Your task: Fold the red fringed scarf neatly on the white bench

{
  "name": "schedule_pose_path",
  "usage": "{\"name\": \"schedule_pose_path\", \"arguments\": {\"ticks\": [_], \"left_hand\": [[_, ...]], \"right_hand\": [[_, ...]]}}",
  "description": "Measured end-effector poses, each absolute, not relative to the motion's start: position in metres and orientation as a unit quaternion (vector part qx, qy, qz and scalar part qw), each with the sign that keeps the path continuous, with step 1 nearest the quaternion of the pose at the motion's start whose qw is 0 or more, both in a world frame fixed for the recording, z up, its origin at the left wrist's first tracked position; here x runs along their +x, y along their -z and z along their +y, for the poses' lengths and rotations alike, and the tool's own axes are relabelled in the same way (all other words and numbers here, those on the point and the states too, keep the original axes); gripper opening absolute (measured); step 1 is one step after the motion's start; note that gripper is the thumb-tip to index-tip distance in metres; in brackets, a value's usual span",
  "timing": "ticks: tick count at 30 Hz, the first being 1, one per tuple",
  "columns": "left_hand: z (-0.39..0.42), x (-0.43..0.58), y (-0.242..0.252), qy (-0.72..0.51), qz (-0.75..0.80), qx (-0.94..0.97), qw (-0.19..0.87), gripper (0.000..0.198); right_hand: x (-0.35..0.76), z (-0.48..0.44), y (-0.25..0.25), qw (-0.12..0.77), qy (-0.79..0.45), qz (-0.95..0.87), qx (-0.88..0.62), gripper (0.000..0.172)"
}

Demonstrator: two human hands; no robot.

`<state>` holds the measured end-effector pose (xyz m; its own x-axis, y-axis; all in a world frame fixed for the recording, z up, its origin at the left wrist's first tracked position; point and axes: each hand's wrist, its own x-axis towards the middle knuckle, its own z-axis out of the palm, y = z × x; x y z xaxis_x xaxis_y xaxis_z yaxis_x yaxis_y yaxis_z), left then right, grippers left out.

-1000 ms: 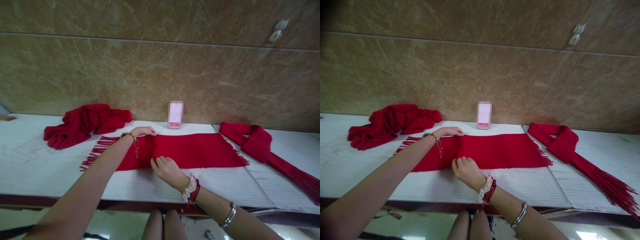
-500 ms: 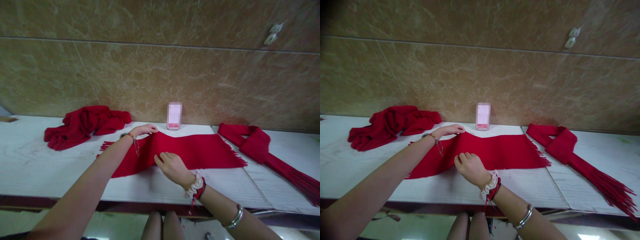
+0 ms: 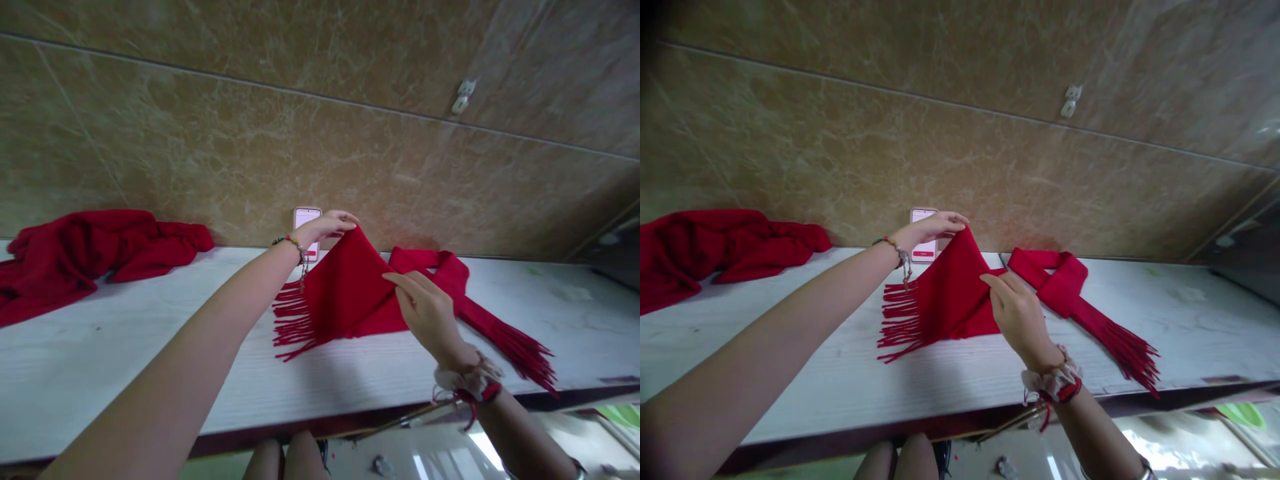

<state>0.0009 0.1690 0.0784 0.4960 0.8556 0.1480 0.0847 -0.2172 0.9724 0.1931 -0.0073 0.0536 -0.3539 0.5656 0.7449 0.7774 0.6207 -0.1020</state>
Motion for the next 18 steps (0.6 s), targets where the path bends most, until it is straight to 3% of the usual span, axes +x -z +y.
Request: {"name": "schedule_pose_path", "arguments": {"ticks": [6,9,18], "left_hand": [[0.179,0.093,-0.049,-0.214,0.346,0.845,0.346,0.041],[0.176,0.115,-0.022,-0.156,0.342,0.882,0.285,0.039],[0.149,0.108,0.035,-0.157,0.409,0.889,0.136,0.043]], "right_hand": [[0.263,-0.001,-0.014,0.386,0.107,-0.757,-0.517,0.028],[0.281,-0.002,0.012,0.367,0.076,-0.75,-0.544,0.029],[0.289,-0.004,0.041,0.32,0.002,-0.758,-0.569,0.033]]}}
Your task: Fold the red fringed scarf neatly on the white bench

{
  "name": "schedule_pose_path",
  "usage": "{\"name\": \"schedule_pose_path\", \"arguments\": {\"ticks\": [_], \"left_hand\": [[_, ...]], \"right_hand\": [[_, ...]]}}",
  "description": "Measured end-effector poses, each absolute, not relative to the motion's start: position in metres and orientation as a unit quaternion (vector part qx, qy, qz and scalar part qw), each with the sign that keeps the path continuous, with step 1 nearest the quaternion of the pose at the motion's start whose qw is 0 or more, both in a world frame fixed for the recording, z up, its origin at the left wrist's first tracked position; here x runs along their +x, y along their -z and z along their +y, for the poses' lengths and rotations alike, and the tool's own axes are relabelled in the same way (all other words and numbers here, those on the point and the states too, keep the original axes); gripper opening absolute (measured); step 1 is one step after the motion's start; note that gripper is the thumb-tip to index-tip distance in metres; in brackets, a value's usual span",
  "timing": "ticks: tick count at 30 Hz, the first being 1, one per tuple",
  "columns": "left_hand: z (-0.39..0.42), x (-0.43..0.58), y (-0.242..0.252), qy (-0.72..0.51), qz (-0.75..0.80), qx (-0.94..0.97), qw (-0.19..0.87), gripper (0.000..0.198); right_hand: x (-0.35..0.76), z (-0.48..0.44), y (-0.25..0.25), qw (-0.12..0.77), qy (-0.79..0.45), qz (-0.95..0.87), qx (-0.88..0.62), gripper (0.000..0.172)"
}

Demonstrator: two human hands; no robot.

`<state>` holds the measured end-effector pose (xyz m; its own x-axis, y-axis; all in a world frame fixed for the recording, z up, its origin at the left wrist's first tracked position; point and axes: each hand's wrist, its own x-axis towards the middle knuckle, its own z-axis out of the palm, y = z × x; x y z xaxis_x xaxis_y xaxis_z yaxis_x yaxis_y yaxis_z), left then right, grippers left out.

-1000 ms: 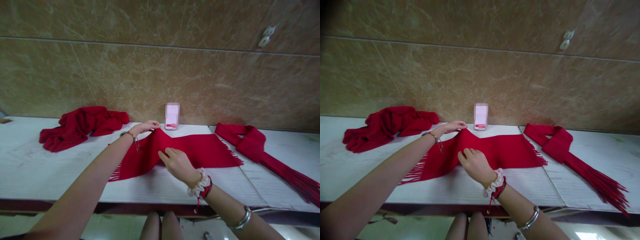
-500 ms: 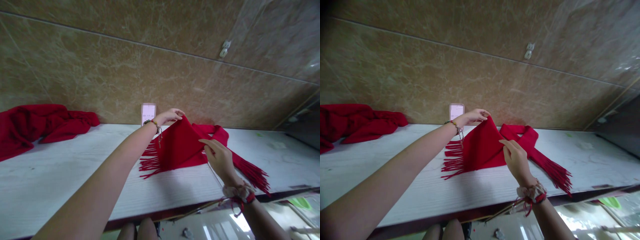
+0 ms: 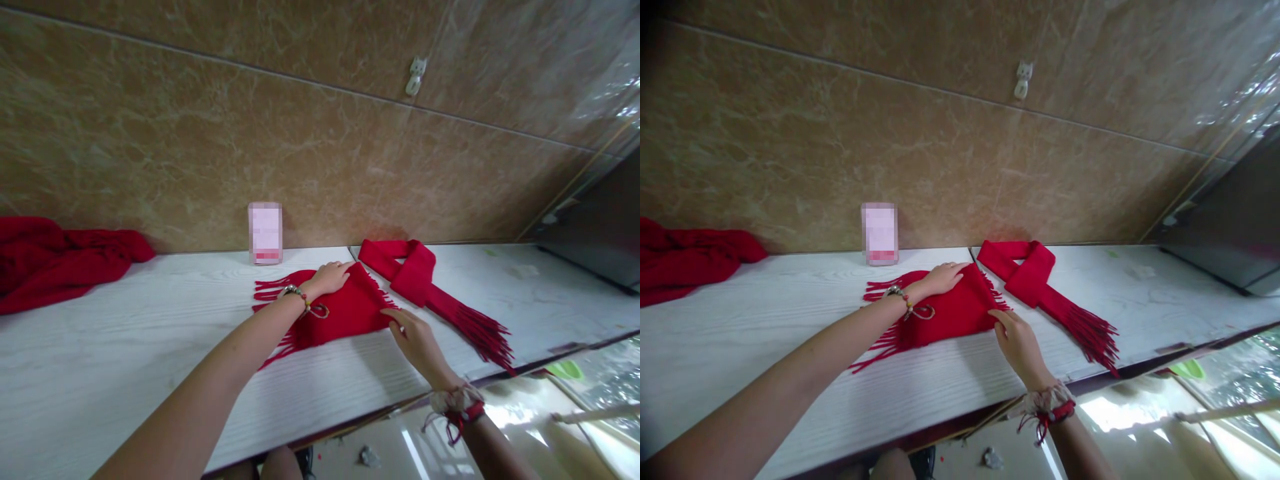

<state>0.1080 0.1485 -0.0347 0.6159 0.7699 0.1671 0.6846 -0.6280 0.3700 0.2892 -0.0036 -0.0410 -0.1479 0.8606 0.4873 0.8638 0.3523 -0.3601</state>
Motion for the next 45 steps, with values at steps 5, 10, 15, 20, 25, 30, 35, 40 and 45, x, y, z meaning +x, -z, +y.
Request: {"name": "schedule_pose_path", "arguments": {"ticks": [5,10,15,20,25,30,35,40,45], "left_hand": [[0.136,0.091,0.038,-0.169,0.418,0.889,0.082,0.044],[0.117,0.042,0.037,-0.176,0.405,0.892,0.097,0.046],[0.106,0.007,0.026,-0.204,0.418,0.87,0.162,0.045],[0.121,0.022,0.007,-0.235,0.434,0.829,0.264,0.042],[0.137,0.024,-0.004,-0.252,0.428,0.815,0.299,0.024],[0.143,0.018,0.003,-0.272,0.429,0.808,0.299,0.024],[0.136,0.035,0.023,-0.27,0.433,0.814,0.277,0.022],[0.135,0.034,0.024,-0.258,0.439,0.818,0.266,0.02],[0.143,0.03,0.018,-0.241,0.437,0.821,0.277,0.017]], "right_hand": [[0.279,-0.006,0.032,0.302,0.011,-0.764,-0.571,0.033],[0.246,-0.019,0.022,0.269,0.011,-0.814,-0.515,0.036],[0.213,-0.033,0.027,0.282,-0.061,-0.834,-0.471,0.037],[0.202,-0.036,0.028,0.362,-0.111,-0.788,-0.485,0.023],[0.198,-0.029,0.017,0.43,-0.123,-0.75,-0.487,0.024],[0.195,-0.016,0.021,0.416,-0.145,-0.73,-0.522,0.027],[0.198,-0.015,0.032,0.383,-0.157,-0.722,-0.555,0.029],[0.205,-0.018,0.031,0.399,-0.152,-0.724,-0.541,0.03],[0.206,-0.022,0.031,0.431,-0.174,-0.702,-0.539,0.021]]}}
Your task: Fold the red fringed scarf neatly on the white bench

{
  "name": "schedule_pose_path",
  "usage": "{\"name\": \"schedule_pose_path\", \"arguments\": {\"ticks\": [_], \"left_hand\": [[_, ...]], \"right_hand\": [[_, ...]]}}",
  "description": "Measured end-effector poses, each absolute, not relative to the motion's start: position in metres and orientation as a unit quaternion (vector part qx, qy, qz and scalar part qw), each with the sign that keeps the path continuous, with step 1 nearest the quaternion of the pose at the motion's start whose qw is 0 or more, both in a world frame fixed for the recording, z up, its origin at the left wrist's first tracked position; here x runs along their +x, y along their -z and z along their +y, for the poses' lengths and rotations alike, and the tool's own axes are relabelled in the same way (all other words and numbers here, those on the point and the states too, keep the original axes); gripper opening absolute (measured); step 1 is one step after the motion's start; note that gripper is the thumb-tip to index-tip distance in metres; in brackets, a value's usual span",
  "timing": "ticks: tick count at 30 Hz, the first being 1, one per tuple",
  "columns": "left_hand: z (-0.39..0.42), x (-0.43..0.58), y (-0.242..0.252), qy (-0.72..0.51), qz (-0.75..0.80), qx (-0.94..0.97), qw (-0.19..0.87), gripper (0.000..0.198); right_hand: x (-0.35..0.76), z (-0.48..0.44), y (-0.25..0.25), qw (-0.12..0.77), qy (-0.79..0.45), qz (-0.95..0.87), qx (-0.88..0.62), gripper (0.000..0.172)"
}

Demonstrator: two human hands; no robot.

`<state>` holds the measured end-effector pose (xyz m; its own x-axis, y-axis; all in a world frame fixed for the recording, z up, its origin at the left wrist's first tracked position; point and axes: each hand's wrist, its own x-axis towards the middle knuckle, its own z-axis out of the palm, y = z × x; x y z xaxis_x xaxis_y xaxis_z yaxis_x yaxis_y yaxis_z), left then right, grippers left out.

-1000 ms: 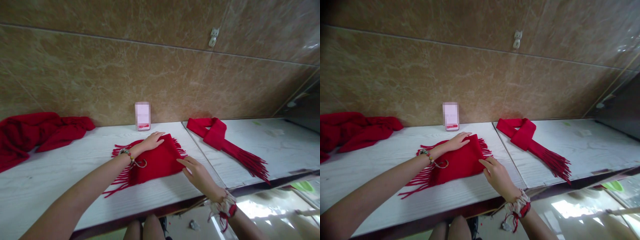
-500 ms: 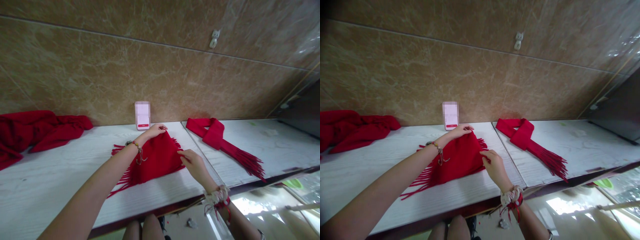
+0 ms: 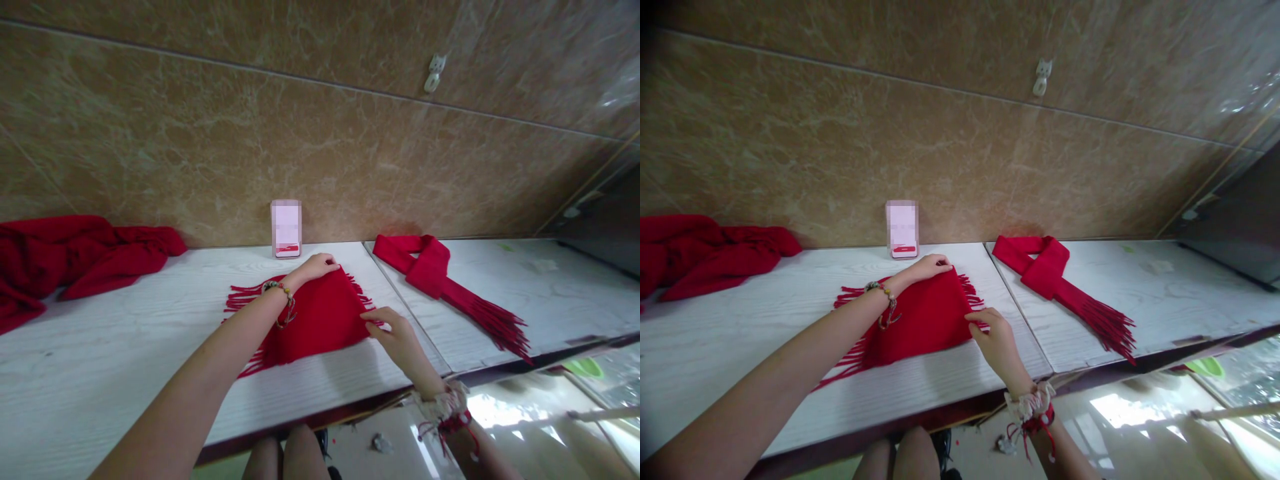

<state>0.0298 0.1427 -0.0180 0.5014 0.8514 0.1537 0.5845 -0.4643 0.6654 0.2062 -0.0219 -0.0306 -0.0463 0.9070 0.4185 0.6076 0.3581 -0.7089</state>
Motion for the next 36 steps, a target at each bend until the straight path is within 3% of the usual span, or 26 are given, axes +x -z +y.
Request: {"name": "schedule_pose_path", "arguments": {"ticks": [8,16,21,25,30,36], "left_hand": [[0.149,0.027,0.018,-0.22,0.442,0.823,0.281,0.028],[0.124,0.03,0.021,-0.223,0.488,0.825,0.176,0.027],[0.11,-0.005,0.021,-0.222,0.549,0.798,0.116,0.026],[0.105,-0.028,0.016,-0.203,0.522,0.819,0.124,0.017],[0.105,-0.034,0.004,-0.174,0.51,0.827,0.161,0.014],[0.106,-0.049,0.012,-0.152,0.528,0.817,0.174,0.014]], "right_hand": [[0.204,-0.02,0.036,0.379,-0.166,-0.721,-0.556,0.021],[0.191,0.014,0.013,0.308,-0.061,-0.775,-0.548,0.028],[0.173,0.064,0.002,0.233,-0.103,-0.775,-0.578,0.033],[0.16,0.096,-0.008,0.225,-0.159,-0.737,-0.617,0.039],[0.157,0.117,-0.019,0.209,-0.211,-0.753,-0.586,0.022],[0.163,0.119,-0.009,0.177,-0.186,-0.772,-0.582,0.017]]}}
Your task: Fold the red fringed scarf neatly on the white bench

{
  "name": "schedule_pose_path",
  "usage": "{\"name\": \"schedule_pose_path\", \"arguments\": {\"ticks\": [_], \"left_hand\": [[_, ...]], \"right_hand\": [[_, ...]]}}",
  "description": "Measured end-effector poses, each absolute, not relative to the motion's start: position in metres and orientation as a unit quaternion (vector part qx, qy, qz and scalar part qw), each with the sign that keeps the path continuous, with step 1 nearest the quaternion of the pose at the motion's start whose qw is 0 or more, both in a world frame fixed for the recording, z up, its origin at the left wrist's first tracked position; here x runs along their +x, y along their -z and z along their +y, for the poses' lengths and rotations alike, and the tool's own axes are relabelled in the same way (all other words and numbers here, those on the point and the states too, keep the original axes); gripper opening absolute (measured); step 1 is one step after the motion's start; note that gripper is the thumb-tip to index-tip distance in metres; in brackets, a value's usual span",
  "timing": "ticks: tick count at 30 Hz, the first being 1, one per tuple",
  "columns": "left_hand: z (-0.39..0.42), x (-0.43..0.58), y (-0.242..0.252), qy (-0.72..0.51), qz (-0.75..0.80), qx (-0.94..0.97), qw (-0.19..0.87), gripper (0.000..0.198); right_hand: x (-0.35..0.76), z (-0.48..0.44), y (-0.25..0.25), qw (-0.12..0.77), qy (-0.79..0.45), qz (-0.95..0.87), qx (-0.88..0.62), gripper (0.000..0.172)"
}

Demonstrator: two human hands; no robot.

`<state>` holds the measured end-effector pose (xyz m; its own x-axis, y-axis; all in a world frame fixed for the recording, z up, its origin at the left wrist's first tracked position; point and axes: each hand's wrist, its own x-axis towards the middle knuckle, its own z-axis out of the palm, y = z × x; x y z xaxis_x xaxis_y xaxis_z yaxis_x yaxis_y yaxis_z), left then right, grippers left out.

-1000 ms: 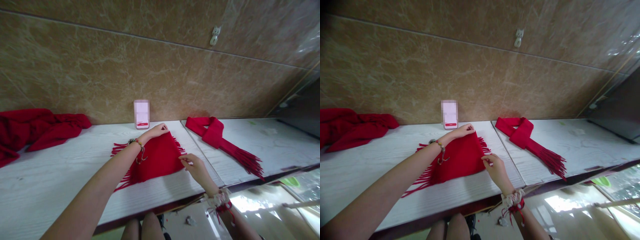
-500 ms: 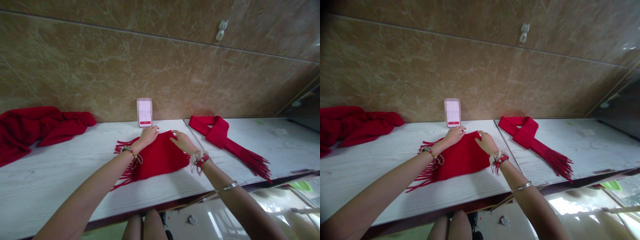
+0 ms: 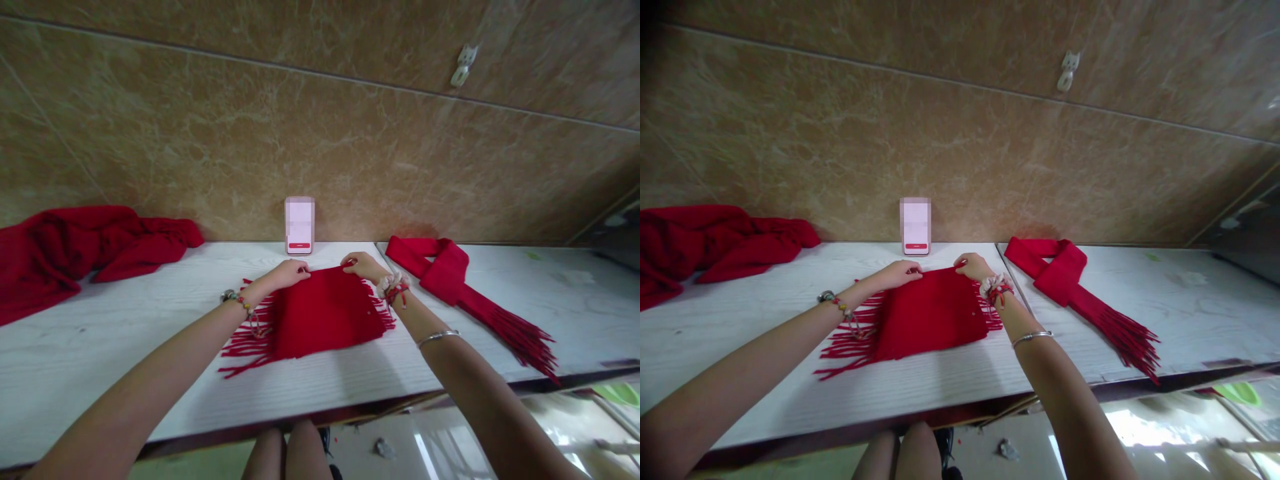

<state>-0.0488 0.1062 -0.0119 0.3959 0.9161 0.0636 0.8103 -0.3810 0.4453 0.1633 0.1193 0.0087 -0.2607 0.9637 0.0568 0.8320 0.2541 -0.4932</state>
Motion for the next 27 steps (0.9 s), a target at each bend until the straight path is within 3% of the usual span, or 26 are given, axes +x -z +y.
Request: {"name": "schedule_pose_path", "arguments": {"ticks": [6,10,14,20,24,27], "left_hand": [[0.088,-0.057,0.028,-0.217,0.555,0.796,0.102,0.032],[0.06,-0.051,0.039,-0.243,0.52,0.817,0.053,0.045],[0.044,-0.054,0.048,-0.166,0.496,0.849,0.076,0.05],[0.045,-0.061,0.051,-0.156,0.492,0.854,0.071,0.051],[0.044,-0.059,0.051,-0.162,0.491,0.853,0.068,0.051],[0.043,-0.06,0.05,-0.164,0.493,0.852,0.068,0.05]], "right_hand": [[0.156,0.095,0.0,0.212,-0.082,-0.768,-0.599,0.039],[0.148,0.065,0.011,0.199,0.036,-0.848,-0.49,0.041],[0.151,0.051,0.027,0.102,0.028,-0.902,-0.418,0.044],[0.174,0.06,0.027,0.047,-0.029,-0.847,-0.529,0.046],[0.171,0.059,0.016,0.101,-0.011,-0.814,-0.572,0.046],[0.153,0.054,0.013,0.149,-0.005,-0.854,-0.499,0.043]]}}
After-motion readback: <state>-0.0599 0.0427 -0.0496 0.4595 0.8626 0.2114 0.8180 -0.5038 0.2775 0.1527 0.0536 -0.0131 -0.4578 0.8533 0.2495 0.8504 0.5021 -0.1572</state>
